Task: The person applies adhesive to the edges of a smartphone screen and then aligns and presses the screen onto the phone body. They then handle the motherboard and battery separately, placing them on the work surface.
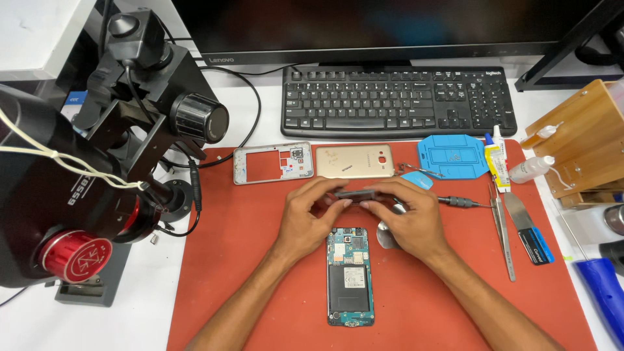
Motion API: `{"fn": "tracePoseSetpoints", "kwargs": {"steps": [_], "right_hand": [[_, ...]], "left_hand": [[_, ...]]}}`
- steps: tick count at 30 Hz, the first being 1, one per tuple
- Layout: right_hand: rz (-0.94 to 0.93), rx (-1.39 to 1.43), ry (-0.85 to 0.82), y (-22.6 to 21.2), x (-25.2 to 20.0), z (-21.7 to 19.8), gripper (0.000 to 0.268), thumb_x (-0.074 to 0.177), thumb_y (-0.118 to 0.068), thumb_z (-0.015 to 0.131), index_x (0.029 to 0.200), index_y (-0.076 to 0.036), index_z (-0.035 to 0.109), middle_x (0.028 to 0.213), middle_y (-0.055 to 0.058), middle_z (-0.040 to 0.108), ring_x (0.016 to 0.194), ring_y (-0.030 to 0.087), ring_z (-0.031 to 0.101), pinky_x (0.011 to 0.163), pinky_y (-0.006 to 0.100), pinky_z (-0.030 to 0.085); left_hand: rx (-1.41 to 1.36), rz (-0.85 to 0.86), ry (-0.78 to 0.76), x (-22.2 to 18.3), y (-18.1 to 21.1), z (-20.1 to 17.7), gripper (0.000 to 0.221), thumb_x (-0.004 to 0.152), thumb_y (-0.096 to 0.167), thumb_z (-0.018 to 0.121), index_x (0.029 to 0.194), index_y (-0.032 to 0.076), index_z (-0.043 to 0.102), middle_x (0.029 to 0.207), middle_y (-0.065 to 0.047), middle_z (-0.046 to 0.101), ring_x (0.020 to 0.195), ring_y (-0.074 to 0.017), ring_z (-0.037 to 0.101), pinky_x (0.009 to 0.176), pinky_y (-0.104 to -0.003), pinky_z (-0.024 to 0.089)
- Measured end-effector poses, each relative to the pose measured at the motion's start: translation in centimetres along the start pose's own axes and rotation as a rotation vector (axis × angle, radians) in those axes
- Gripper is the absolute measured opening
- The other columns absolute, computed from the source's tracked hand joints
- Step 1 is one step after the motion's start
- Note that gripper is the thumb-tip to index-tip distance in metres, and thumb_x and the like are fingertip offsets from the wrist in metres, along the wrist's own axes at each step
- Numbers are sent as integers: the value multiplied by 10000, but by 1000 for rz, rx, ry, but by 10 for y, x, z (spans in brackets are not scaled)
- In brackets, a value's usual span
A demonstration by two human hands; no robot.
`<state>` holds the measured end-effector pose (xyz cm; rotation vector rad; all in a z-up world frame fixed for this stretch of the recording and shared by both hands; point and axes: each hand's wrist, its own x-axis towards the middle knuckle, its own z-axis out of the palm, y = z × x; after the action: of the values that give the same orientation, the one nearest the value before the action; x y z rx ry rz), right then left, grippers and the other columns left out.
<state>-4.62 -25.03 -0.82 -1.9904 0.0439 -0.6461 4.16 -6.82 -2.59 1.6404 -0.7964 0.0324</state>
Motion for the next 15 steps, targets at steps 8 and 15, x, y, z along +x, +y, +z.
{"fn": "tracePoseSetpoints", "kwargs": {"steps": [8,15], "right_hand": [[-516,-85,92,-7,6,-6,223,794,191,720,813,-22,779,835,98,771,758,291,757,671,382,651],[-501,-35,66,0,9,-10,237,787,140,792,1007,54,766,893,151,791,786,339,773,706,439,646]], "left_hand": [[286,619,51,-5,15,0,147,859,-77,738,902,52,792,948,-134,766,880,-310,758,689,-390,631],[-27,208,164,-3,22,4,207,803,-63,793,995,14,798,898,-166,798,817,-300,799,650,-323,664]]}}
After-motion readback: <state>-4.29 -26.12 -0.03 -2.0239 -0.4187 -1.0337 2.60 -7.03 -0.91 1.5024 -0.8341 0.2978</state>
